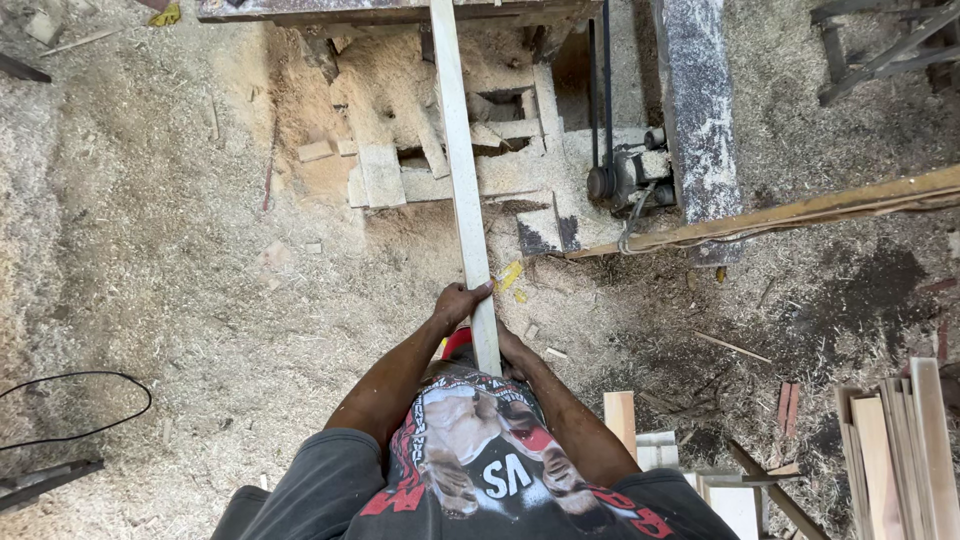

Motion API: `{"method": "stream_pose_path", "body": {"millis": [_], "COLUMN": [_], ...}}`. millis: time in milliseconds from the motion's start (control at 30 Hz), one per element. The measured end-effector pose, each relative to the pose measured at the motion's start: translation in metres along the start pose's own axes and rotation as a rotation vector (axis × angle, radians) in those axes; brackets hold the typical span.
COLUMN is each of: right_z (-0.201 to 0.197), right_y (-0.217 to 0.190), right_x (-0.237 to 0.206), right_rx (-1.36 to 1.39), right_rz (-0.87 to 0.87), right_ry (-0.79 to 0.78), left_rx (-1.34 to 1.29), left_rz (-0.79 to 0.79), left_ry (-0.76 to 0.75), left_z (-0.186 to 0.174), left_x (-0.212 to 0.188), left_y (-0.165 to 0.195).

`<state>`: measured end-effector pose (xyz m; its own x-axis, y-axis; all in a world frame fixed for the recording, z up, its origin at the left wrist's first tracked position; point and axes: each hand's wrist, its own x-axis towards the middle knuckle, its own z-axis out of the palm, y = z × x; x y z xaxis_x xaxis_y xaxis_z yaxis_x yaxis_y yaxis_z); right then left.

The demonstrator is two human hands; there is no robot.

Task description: The person sits on a low stool in a sawdust-covered workshop and sorts long thin wooden strips, picking them up one at a time, aligning and comparing them, and placing them into piles among scattered strips on the floor.

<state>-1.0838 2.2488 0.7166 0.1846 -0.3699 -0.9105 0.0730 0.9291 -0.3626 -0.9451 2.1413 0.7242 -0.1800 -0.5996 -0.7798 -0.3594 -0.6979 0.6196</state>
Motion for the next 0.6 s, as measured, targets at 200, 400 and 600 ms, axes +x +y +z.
{"method": "stream_pose_path", "body": {"millis": [200,400,600], "right_z": [-0.003,-0.004,-0.007], "right_y": [-0.016,-0.035,-0.053], "right_x": [0.01,0.022,0.028], "right_rx": [0.004,0.061,0.045], "right_rz": [-0.011,-0.027,-0.01], "right_ry": [-0.011,-0.029,-0.001], "left_rx": [-0.034,-0.032,-0.047], "left_rz": [-0.003,0.016,0.023], "left_ry": [0.003,0.0,0.007], "left_z": [-0.005,-0.014,-0.019], "left_x": [0.012,0.028,0.039], "left_y": [0.014,0.028,0.042]}}
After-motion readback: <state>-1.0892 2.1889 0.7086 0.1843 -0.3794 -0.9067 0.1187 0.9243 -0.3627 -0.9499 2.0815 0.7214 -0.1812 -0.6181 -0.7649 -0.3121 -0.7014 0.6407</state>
